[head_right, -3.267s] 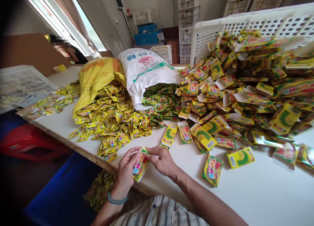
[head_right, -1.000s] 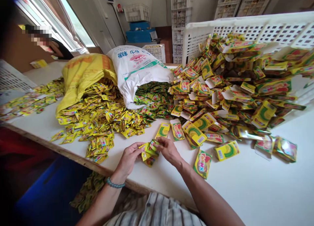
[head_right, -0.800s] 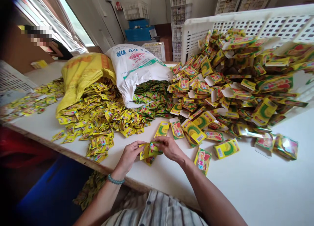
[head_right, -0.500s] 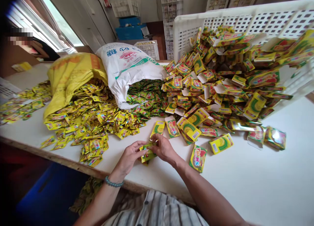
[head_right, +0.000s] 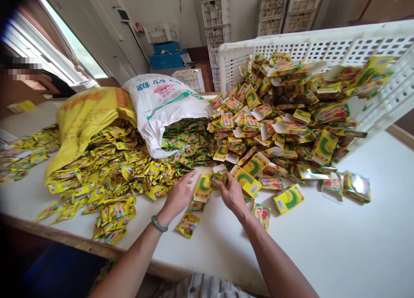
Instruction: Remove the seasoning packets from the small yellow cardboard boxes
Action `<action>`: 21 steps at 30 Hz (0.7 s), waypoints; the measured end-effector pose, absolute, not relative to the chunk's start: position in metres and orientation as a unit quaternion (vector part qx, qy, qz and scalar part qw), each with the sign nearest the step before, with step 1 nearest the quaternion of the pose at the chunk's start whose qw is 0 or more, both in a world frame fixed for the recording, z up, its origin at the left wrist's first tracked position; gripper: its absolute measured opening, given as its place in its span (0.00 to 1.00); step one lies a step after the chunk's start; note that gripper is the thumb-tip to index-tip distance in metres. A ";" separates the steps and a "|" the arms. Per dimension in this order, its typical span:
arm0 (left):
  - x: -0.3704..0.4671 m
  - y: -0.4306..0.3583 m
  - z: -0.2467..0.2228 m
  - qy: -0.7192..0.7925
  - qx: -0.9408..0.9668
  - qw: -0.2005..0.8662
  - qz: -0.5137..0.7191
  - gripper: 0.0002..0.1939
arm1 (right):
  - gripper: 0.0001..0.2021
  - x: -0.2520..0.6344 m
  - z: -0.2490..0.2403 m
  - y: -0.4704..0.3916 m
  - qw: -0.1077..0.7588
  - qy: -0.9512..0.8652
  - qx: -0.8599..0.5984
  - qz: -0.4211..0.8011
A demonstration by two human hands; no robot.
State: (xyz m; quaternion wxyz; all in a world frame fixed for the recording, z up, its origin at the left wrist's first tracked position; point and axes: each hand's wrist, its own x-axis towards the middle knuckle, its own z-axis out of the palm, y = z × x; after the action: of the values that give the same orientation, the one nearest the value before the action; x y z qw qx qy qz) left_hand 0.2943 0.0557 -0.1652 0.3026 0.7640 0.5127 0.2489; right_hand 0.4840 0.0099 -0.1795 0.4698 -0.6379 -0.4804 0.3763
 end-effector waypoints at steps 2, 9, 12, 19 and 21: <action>0.303 0.069 -0.165 0.425 0.868 0.204 0.154 0.35 | 0.18 0.489 -0.179 0.012 0.494 -0.454 -0.641 0.373; 0.304 0.093 -0.167 0.327 0.942 0.080 0.004 0.23 | 0.21 0.494 -0.174 0.014 0.537 -0.407 -0.629 0.388; 0.290 0.096 -0.158 0.355 0.931 0.070 0.053 0.17 | 0.19 0.495 -0.172 0.013 0.536 -0.404 -0.631 0.388; 0.256 0.044 -0.157 0.457 0.884 0.015 0.099 0.12 | 0.12 0.489 -0.180 0.010 0.491 -0.464 -0.639 0.368; 0.246 0.028 -0.164 0.460 0.882 0.067 0.075 0.21 | 0.12 0.485 -0.183 0.010 0.492 -0.465 -0.626 0.387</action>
State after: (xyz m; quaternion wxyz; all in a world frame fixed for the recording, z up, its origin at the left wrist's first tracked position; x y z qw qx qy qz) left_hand 0.2457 0.0281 -0.1642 0.0665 0.8824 0.4595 0.0755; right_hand 0.4854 0.0096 -0.1831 0.4919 -0.6263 -0.4647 0.3871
